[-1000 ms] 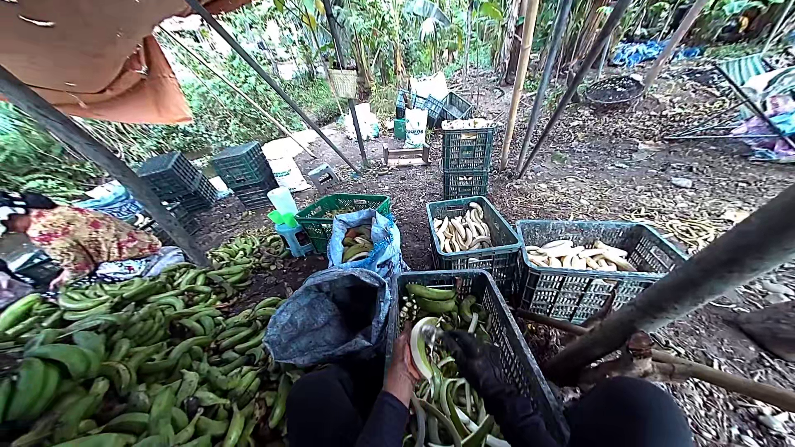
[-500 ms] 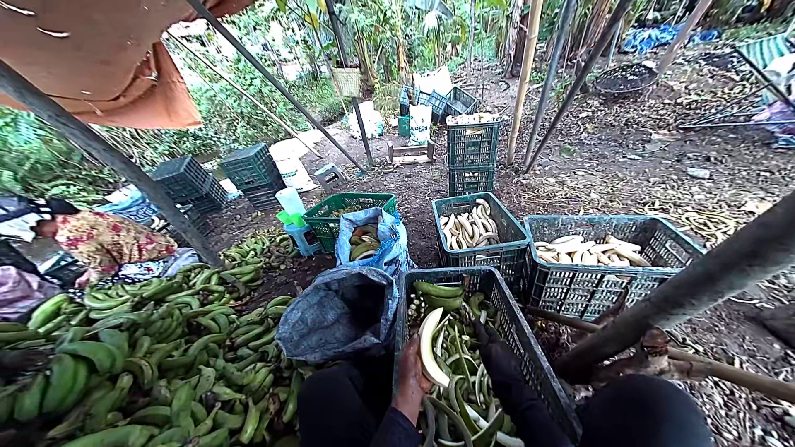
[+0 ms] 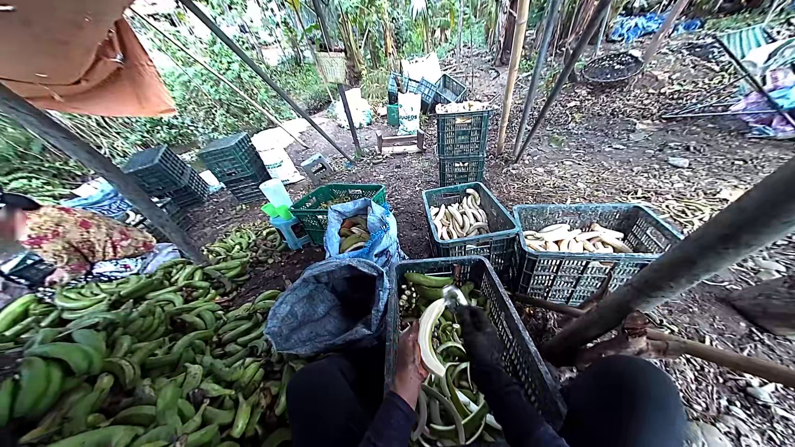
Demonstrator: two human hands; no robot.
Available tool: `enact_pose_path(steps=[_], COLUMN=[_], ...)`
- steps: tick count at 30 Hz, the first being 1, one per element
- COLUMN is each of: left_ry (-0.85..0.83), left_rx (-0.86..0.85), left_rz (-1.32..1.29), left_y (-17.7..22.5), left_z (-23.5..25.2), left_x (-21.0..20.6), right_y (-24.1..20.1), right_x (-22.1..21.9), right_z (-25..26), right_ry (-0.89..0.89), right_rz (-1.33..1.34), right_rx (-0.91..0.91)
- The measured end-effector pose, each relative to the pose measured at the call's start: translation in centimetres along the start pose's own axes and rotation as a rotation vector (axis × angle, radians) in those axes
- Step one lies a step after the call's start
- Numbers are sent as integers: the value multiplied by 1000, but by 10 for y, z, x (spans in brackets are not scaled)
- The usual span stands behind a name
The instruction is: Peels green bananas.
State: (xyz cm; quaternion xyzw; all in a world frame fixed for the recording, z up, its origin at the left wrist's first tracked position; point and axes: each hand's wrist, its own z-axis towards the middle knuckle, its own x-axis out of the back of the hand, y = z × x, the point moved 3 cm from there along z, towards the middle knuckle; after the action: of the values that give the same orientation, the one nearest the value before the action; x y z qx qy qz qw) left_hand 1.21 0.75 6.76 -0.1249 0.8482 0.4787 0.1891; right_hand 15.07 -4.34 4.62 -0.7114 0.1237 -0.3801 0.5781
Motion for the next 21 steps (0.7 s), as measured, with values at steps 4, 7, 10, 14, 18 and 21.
enact_pose_path(steps=[4,7,10,14,18,21], left_ry=[16,-102,-240,-324,-426,-519], left_rx=[44,65,-18,-74,-90,-70], left_rz=[0,108,237,259,264,250], left_y=[10,14,16,18,20,22], left_z=[9,13,11,7,9,15], left_x=[20,22,21,21,28,39], right_y=[-7,-17,-21,-31,-35,-32], right_x=[21,30,31,34,39,41], right_z=[20,16,11,9,9,15], right_ry=[-40,-321,-508,-560,-632,-673], right_rz=[4,14,-37,-147,-124,-108], right_rx=[10,53,167,221,215,157])
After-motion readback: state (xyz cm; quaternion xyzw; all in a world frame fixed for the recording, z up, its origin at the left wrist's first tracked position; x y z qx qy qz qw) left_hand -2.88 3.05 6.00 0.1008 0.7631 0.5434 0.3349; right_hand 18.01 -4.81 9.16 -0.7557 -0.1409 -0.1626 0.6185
